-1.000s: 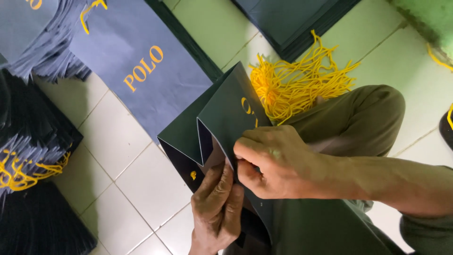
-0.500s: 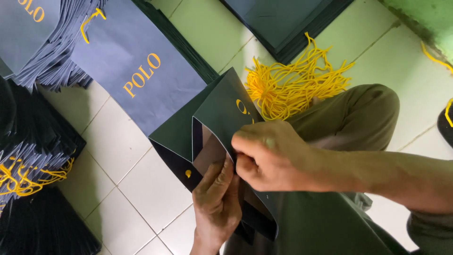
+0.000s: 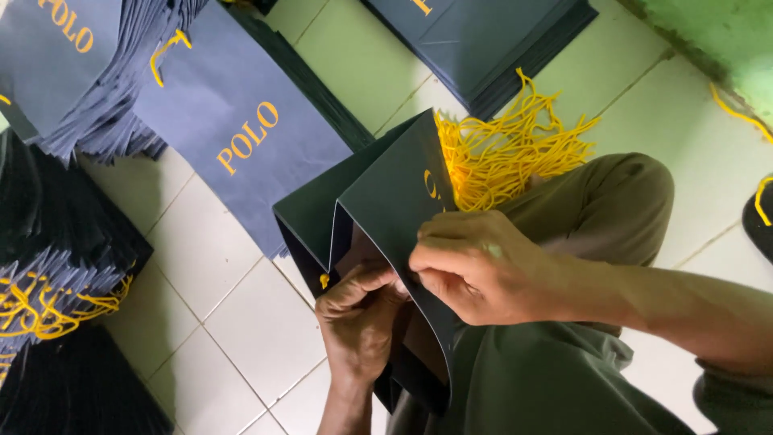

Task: The person sits on the floor and threads yellow cord handles through the punched holes of dark blue POLO paper shopping bags, knotting the cord ends inside each bag, then sets finished bags onto stacks beside them and picks up the next bag.

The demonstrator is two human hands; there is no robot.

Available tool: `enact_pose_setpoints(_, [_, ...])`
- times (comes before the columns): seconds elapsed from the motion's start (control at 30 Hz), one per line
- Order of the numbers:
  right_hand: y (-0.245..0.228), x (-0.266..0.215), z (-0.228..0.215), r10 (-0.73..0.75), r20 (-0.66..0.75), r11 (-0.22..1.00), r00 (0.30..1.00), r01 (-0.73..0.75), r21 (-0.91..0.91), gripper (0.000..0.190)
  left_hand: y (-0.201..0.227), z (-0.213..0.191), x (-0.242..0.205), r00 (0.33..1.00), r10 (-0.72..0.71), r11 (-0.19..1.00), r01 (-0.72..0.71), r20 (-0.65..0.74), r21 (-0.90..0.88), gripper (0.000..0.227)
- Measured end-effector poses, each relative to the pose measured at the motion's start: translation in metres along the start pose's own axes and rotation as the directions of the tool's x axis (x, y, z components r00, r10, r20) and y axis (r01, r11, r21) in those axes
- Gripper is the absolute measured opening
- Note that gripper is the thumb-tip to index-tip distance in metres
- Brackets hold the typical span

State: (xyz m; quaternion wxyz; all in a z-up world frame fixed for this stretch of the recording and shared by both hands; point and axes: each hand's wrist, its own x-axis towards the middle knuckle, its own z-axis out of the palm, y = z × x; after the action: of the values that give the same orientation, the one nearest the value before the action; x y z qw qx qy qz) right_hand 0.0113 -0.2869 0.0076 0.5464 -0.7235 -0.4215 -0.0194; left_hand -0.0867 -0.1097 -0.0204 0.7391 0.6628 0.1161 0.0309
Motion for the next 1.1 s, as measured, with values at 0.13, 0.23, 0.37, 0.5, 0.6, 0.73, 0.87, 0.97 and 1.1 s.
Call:
enact_pose_setpoints(0.13, [0.007,-0.009,0.000,-0.022,0.046,1.000,0.999,0.023,-0.008,0.013,-0.004,0.005,0.001,0.997,0.064,0.980,-0.053,-0.054,0.189,0.013])
enact_pose_setpoints(0.23, [0.010,-0.012,0.005,-0.090,0.022,0.979,0.996,0.092,-0.181,0.014,-0.002,0.012,0.001,0.993,0.111,0.964,-0.098,-0.037,0.245,0.013])
enact_pose_setpoints(0.37, [0.005,-0.014,0.011,-0.089,-0.056,0.952,0.994,0.068,-0.299,0.017,-0.002,0.010,-0.002,0.987,0.159,0.938,-0.146,-0.015,0.314,0.022])
enact_pose_setpoints(0.5, [0.002,-0.007,0.002,0.111,-0.084,0.994,0.990,-0.108,0.033,0.013,0.001,0.010,0.002,0.984,0.176,0.925,-0.164,-0.005,0.344,0.014])
enact_pose_setpoints(0.6, [0.005,-0.010,0.001,0.093,-0.063,0.995,0.994,-0.095,-0.043,0.014,-0.001,0.013,0.002,0.977,0.214,0.900,-0.200,0.007,0.387,0.013])
enact_pose_setpoints(0.73, [0.019,-0.014,-0.002,0.185,-0.058,0.976,0.981,-0.177,0.126,0.018,0.001,0.021,0.007,0.956,0.291,0.797,-0.268,0.046,0.541,0.015])
enact_pose_setpoints(0.87, [0.018,-0.011,-0.010,0.220,0.024,0.952,0.975,-0.220,0.214,0.017,0.009,0.021,0.012,0.968,0.227,0.825,-0.248,0.103,0.508,0.010])
enact_pose_setpoints(0.97, [0.001,-0.010,-0.005,-0.017,-0.139,0.992,0.990,-0.002,-0.129,0.040,0.011,0.022,0.017,0.979,0.181,0.900,-0.205,0.097,0.385,0.008])
enact_pose_setpoints(1.1, [-0.005,-0.003,-0.009,-0.197,-0.095,0.891,0.976,0.138,-0.432,0.036,0.006,0.018,0.018,0.961,0.164,0.976,-0.191,0.222,0.104,0.017])
